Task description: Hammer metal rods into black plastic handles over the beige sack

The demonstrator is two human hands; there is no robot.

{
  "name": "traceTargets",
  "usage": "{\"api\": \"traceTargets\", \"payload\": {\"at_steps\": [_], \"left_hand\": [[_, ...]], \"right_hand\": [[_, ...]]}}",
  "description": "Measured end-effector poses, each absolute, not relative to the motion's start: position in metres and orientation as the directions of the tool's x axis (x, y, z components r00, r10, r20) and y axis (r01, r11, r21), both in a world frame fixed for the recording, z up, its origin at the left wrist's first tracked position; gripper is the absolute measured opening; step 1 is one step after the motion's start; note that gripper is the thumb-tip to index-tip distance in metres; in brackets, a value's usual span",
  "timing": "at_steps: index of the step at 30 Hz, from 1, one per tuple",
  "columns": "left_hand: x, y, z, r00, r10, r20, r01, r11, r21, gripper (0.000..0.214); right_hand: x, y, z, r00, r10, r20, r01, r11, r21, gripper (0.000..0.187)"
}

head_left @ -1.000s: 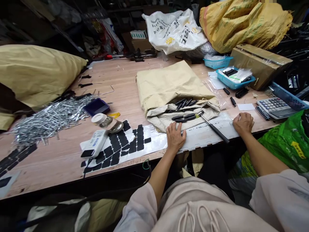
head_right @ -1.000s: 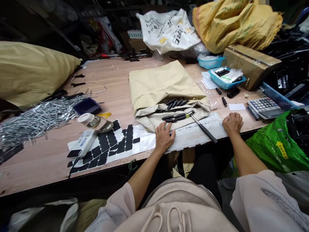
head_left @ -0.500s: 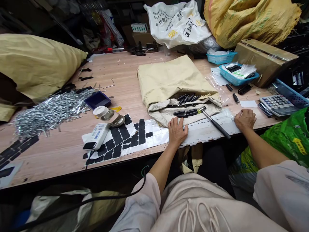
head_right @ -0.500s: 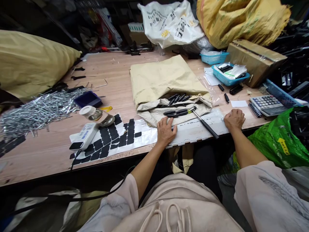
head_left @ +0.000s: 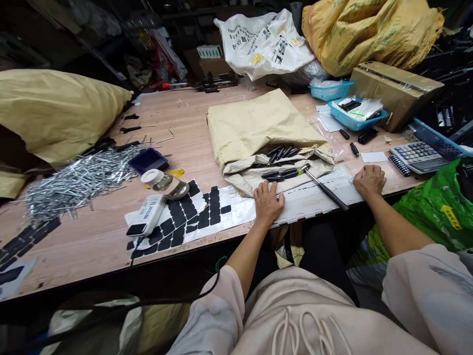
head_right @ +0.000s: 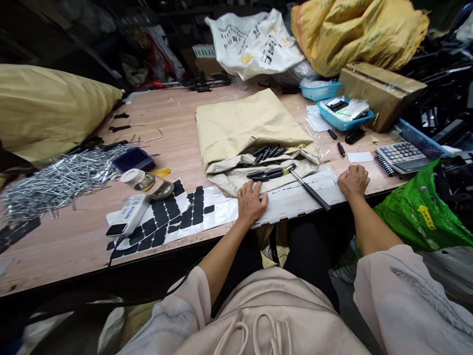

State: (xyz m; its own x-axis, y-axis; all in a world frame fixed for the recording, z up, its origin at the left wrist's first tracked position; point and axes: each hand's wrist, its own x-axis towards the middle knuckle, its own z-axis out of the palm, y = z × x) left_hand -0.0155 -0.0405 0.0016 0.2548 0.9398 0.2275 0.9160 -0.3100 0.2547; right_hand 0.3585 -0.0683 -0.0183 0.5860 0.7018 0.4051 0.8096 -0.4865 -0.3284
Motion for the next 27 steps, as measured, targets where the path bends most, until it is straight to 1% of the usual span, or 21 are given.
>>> {"api": "traceTargets", "payload": {"at_steps": [14,16,18,21,22,23,24,25,26,27], "left_hand": [[-0.016,-0.037,-0.003,0.25,0.934,0.256,0.928,-0.307,0.213,0.05],[-0.016,-0.037,-0.003,0.251,0.933,0.259,0.928,-0.308,0.21,0.05],[-0.016,-0.038,-0.002,0.251,0.931,0.264,0.927,-0.31,0.212,0.05],[-0.017,-0.038,0.0,0.254,0.932,0.259,0.923,-0.313,0.222,0.049],[-0.017,-0.038,0.0,0.256,0.932,0.256,0.922,-0.316,0.225,0.049],[-0.018,-0.038,0.001,0.258,0.932,0.256,0.921,-0.317,0.228,0.049],[-0.018,-0.038,0.001,0.259,0.931,0.257,0.919,-0.319,0.23,0.049],[-0.019,-0.038,0.0,0.26,0.93,0.258,0.918,-0.321,0.233,0.049],[-0.019,-0.038,0.0,0.259,0.93,0.261,0.917,-0.322,0.235,0.049],[-0.02,-0.038,-0.001,0.258,0.93,0.263,0.916,-0.322,0.239,0.049]], "right_hand": [[0.358,-0.069,-0.023,0.599,0.698,0.392,0.8,-0.502,-0.328,0.031],[0.361,-0.071,-0.024,0.616,0.689,0.383,0.786,-0.5,-0.364,0.032],[0.364,-0.072,-0.023,0.644,0.673,0.365,0.756,-0.487,-0.437,0.033],[0.353,-0.065,-0.011,0.691,0.604,0.398,0.705,-0.439,-0.557,0.037],[0.343,-0.059,-0.004,0.679,0.583,0.445,0.716,-0.395,-0.575,0.039],[0.328,-0.051,0.004,0.612,0.619,0.493,0.765,-0.303,-0.569,0.04],[0.309,-0.04,0.012,0.506,0.694,0.511,0.81,-0.179,-0.559,0.04],[0.288,-0.028,0.02,0.375,0.779,0.503,0.83,-0.041,-0.556,0.04],[0.266,-0.013,0.028,0.207,0.858,0.471,0.831,0.1,-0.548,0.039],[0.243,0.003,0.035,0.038,0.897,0.44,0.818,0.224,-0.529,0.04]]}}
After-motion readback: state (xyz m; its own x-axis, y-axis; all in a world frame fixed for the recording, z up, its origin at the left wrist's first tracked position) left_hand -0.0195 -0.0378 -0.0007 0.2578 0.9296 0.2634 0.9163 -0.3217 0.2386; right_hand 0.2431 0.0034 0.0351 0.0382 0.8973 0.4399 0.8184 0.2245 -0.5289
